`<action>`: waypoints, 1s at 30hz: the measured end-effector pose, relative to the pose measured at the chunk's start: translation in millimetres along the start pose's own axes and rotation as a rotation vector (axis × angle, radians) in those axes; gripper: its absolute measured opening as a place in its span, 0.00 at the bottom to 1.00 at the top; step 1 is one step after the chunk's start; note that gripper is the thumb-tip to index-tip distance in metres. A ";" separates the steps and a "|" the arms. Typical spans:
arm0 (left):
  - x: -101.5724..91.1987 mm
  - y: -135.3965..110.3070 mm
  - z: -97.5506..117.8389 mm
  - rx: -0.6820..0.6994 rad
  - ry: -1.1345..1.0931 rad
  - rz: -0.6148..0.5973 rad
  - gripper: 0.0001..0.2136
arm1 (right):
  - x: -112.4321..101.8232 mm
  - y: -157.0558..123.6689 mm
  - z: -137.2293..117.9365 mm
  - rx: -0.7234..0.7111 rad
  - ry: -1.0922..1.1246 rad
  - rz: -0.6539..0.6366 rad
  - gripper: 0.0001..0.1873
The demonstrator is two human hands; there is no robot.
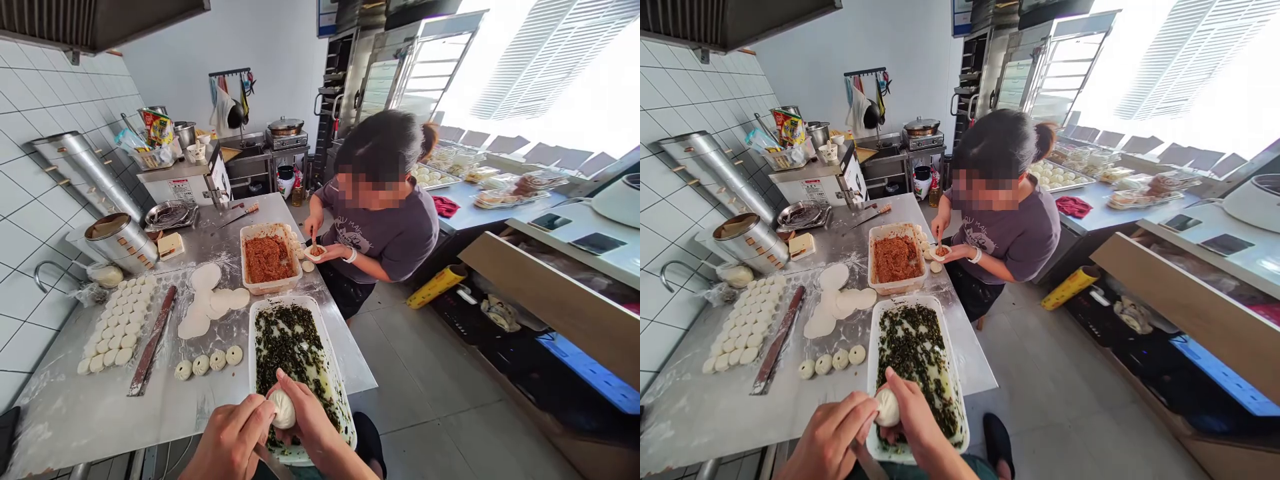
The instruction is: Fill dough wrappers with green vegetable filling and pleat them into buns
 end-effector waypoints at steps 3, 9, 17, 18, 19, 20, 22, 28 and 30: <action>2.8 -0.1 3.3 0.041 0.017 -0.028 0.19 | 0.9 1.6 4.3 0.013 -0.027 -0.011 0.29; 0.1 1.1 4.5 0.039 0.003 -0.044 0.18 | -6.6 0.5 10.2 0.064 -0.015 0.073 0.26; 12.8 -14.8 -4.9 -0.034 -0.018 -0.079 0.13 | -0.8 8.5 21.5 0.114 -0.065 0.010 0.29; 16.8 -18.5 -6.0 -0.051 -0.034 -0.090 0.12 | -0.3 10.4 25.7 0.131 -0.091 0.002 0.30; 20.4 -22.2 -7.2 -0.069 -0.055 -0.099 0.12 | 0.6 12.4 29.9 0.143 -0.116 -0.016 0.31; 22.8 -26.0 -9.5 -0.095 -0.081 -0.099 0.12 | 1.8 14.6 34.0 0.150 -0.139 -0.040 0.32; 21.8 -33.5 -19.5 -0.184 -0.132 -0.059 0.11 | 0.9 19.7 41.4 0.154 -0.182 -0.068 0.35; 23.9 -71.3 -103.3 -0.747 -0.241 -0.083 0.06 | -47.1 34.6 40.0 -0.007 -0.246 0.200 0.29; 35.3 -83.9 -132.6 -0.870 -0.250 -0.113 0.08 | -64.5 34.6 39.7 -0.042 -0.235 0.256 0.26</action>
Point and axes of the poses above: each hand's wrist, its own y-axis towards the middle knuckle, its own x-axis out of the palm, z = x × y, the point moved 8 cm from there along y, towards the middle knuckle, and after that the axes turned 2 degrees about z, right-handed, at the moved point
